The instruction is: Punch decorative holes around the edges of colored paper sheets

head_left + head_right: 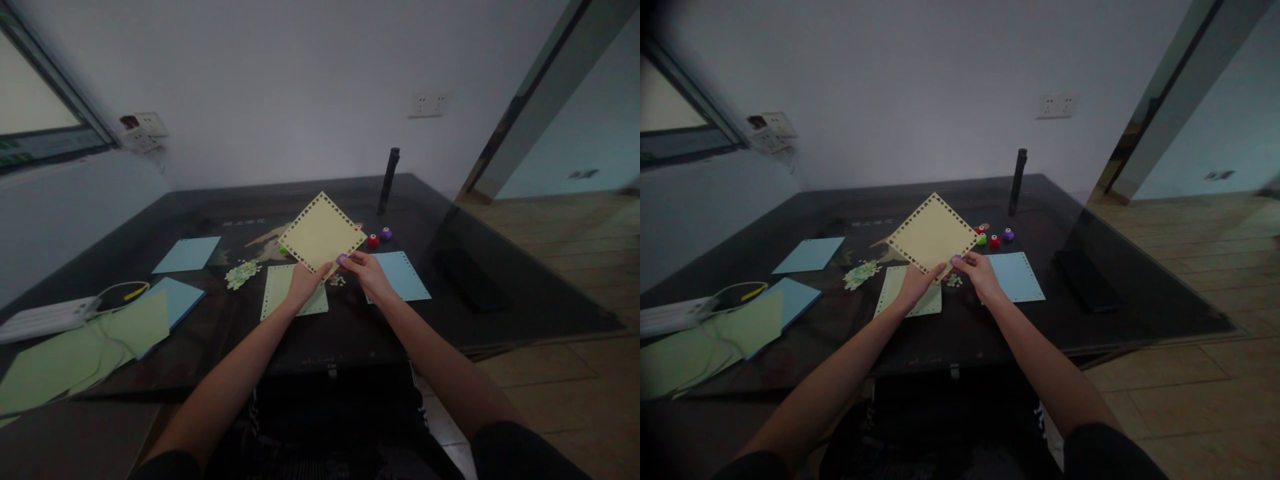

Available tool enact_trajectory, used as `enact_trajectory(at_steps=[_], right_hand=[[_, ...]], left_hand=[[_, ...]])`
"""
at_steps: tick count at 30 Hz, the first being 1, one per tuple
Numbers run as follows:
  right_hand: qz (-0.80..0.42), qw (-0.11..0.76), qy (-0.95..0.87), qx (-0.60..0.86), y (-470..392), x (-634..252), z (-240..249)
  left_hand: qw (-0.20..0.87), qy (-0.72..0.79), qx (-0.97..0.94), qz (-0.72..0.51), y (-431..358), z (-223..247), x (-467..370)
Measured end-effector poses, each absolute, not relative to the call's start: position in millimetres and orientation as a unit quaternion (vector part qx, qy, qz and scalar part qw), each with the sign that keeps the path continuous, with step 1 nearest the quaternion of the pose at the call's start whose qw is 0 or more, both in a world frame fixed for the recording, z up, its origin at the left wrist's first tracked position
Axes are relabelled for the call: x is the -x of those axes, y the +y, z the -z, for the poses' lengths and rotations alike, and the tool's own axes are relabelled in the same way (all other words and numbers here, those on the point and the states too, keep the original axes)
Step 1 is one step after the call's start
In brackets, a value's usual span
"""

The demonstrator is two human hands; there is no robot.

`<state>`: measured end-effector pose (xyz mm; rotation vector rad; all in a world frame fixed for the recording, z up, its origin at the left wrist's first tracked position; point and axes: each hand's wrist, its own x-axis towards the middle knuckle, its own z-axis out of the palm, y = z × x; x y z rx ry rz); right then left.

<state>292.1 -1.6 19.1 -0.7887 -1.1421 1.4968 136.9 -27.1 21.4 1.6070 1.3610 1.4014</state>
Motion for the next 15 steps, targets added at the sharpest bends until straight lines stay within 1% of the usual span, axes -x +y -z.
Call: enact_trajectory(at_steps=[7, 15], right_hand=[[-0.630, 0.526, -0.455, 0.344, -6, -289, -26], [-0.630, 0.478, -0.499, 0.353, -9, -291, -31]], left_hand=[[0.278, 0.500, -0.615, -0.543, -26, -21, -134], [0.270, 0.507, -0.600, -0.557, -22, -18, -134]])
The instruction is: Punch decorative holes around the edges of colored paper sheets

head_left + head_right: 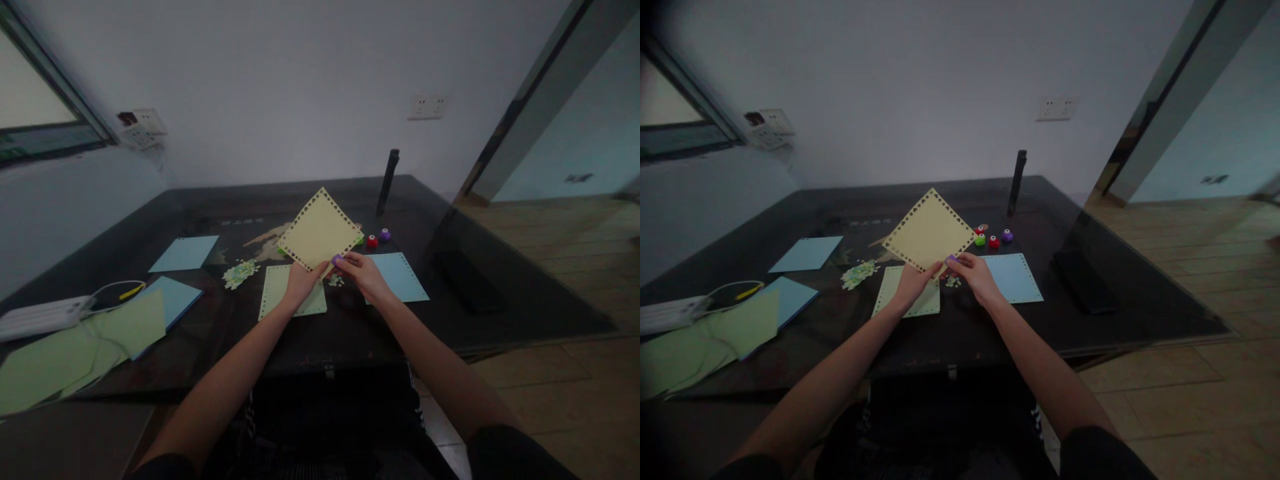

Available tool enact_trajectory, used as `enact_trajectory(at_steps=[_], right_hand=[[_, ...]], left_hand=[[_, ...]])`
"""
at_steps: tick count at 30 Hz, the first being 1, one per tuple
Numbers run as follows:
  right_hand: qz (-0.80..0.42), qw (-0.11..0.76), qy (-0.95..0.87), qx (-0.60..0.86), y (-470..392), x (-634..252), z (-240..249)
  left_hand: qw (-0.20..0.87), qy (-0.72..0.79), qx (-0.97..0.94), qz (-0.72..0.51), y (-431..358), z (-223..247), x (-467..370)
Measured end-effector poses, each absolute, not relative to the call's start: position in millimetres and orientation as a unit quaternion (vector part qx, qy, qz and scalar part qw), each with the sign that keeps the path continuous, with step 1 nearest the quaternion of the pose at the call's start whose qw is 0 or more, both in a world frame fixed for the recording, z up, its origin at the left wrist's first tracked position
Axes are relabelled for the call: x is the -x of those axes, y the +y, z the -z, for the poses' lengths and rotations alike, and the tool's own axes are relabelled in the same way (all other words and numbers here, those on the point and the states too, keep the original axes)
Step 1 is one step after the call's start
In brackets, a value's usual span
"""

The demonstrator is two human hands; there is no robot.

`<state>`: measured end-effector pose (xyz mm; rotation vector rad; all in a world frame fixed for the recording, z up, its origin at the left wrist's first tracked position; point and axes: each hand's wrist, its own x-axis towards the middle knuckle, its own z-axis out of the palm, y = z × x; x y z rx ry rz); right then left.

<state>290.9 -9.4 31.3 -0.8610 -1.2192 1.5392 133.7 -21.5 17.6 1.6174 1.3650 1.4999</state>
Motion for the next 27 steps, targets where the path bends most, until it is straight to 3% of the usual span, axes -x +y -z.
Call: enact_trajectory(at_steps=[9, 21, 27], right_hand=[[-0.660, 0.442, -0.492, 0.357, -9, -297, -36], [-0.650, 0.463, -0.465, 0.384, -2, -301, -33], [-0.521, 0.472, -0.572, 0.423, 3, -302, -28]], left_hand=[[0.241, 0.516, -0.580, -0.583, -22, -18, -131], [0.267, 0.535, -0.563, -0.571, -22, -23, -130], [0.300, 0.538, -0.537, -0.576, -24, -26, -132]])
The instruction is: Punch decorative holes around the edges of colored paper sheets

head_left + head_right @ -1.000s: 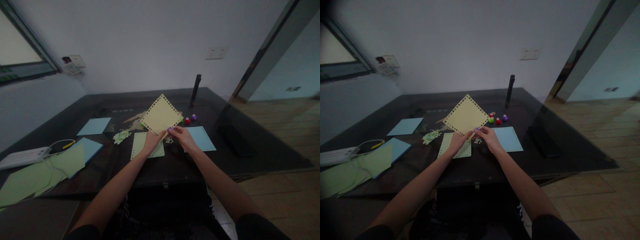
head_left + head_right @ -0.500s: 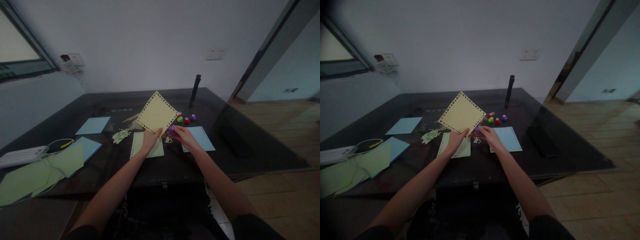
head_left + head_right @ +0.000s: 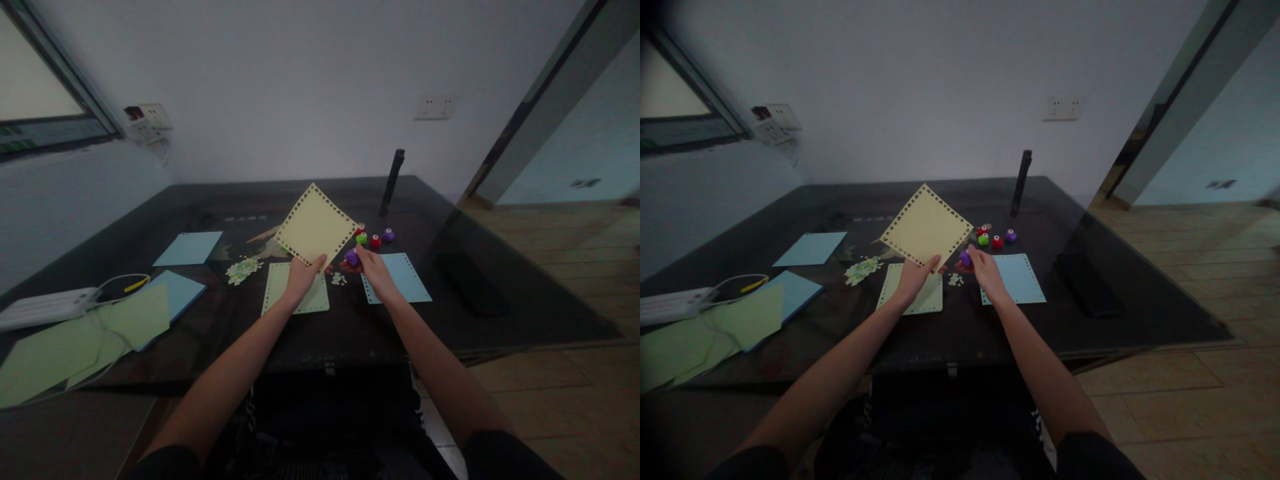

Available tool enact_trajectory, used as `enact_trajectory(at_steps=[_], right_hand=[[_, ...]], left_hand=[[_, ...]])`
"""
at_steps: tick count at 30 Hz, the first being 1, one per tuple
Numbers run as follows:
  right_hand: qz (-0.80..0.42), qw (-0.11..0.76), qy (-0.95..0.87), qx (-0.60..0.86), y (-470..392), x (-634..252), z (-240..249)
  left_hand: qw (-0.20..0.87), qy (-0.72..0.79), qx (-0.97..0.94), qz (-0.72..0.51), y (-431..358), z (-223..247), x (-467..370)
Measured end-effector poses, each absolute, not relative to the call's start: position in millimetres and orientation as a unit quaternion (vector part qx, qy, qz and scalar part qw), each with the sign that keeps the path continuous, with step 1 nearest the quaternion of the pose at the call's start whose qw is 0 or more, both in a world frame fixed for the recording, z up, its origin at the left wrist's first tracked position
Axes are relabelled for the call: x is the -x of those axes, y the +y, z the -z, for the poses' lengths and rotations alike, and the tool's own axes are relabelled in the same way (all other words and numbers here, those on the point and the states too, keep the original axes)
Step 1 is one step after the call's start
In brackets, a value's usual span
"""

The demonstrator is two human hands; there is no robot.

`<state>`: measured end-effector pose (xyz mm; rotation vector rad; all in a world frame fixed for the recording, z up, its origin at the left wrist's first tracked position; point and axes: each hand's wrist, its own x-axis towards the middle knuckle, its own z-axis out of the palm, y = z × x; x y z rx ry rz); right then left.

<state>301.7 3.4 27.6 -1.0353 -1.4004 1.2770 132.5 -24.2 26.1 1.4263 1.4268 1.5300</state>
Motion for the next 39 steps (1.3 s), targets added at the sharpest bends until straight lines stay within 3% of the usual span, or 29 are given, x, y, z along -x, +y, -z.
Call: enact_trajectory(at_steps=[4, 8, 18, 32, 39], right_hand=[[-0.303, 0.394, -0.711, 0.497, 4, -305, -27], [-0.245, 0.315, -0.765, 0.506, 3, -306, -25], [-0.266, 0.368, -0.731, 0.510, 3, -306, -25], [-0.494, 0.539, -0.565, 0.381, -1, -319, -50], [-0.403, 0.564, -0.574, 0.436, 65, -369, -66]], left_hand=[[0.343, 0.539, -0.522, -0.565, -27, -31, -136], [0.344, 0.536, -0.523, -0.566, -29, -33, -137], [0.343, 0.535, -0.528, -0.563, -28, -31, -136], [0.311, 0.561, -0.555, -0.530, -19, -18, -126], [0.308, 0.558, -0.576, -0.513, -20, -19, -126]])
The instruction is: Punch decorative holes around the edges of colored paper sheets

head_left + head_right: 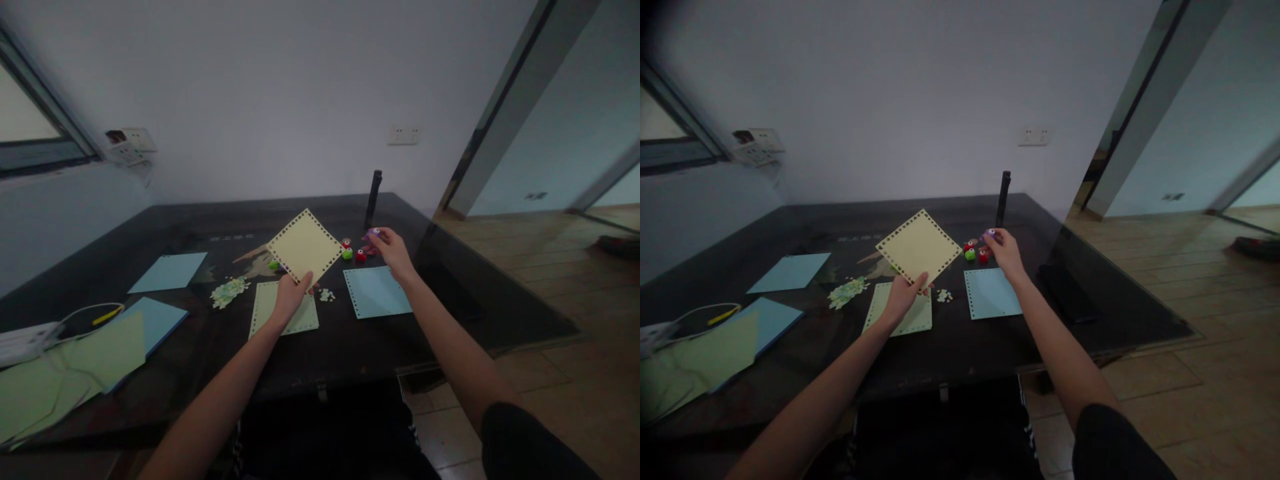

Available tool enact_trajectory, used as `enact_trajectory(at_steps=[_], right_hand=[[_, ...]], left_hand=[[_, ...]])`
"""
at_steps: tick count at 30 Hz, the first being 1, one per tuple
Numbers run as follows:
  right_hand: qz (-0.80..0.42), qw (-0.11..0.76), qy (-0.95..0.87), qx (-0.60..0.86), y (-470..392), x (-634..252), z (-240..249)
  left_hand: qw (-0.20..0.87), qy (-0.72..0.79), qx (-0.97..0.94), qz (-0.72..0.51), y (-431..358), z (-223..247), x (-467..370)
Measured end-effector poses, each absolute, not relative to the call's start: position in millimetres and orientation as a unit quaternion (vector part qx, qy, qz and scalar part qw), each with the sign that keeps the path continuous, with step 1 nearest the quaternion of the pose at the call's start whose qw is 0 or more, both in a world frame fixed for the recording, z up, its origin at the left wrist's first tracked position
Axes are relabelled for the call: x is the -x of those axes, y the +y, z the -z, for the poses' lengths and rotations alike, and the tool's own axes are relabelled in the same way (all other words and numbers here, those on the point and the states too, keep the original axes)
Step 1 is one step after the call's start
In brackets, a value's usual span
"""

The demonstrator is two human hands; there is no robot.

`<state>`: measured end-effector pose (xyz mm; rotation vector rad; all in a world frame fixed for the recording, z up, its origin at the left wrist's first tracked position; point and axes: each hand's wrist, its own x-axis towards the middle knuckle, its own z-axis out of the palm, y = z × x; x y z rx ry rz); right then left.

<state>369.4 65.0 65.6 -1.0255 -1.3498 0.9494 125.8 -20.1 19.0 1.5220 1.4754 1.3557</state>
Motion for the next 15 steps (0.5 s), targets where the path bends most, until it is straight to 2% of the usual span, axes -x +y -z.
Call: enact_trajectory(at_steps=[3, 6, 9, 15], right_hand=[[-0.256, 0.505, -0.635, 0.527, 109, -383, -60], [-0.136, 0.384, -0.701, 0.586, 141, -385, -49], [-0.109, 0.293, -0.731, 0.606, 158, -380, -36], [-0.124, 0.270, -0.726, 0.620, 171, -376, -20]], left_hand=[[0.310, 0.563, -0.582, -0.499, -23, -23, -128], [0.331, 0.562, -0.576, -0.492, -26, -30, -130], [0.347, 0.556, -0.574, -0.491, -29, -35, -132], [0.363, 0.534, -0.586, -0.489, -27, -31, -131]])
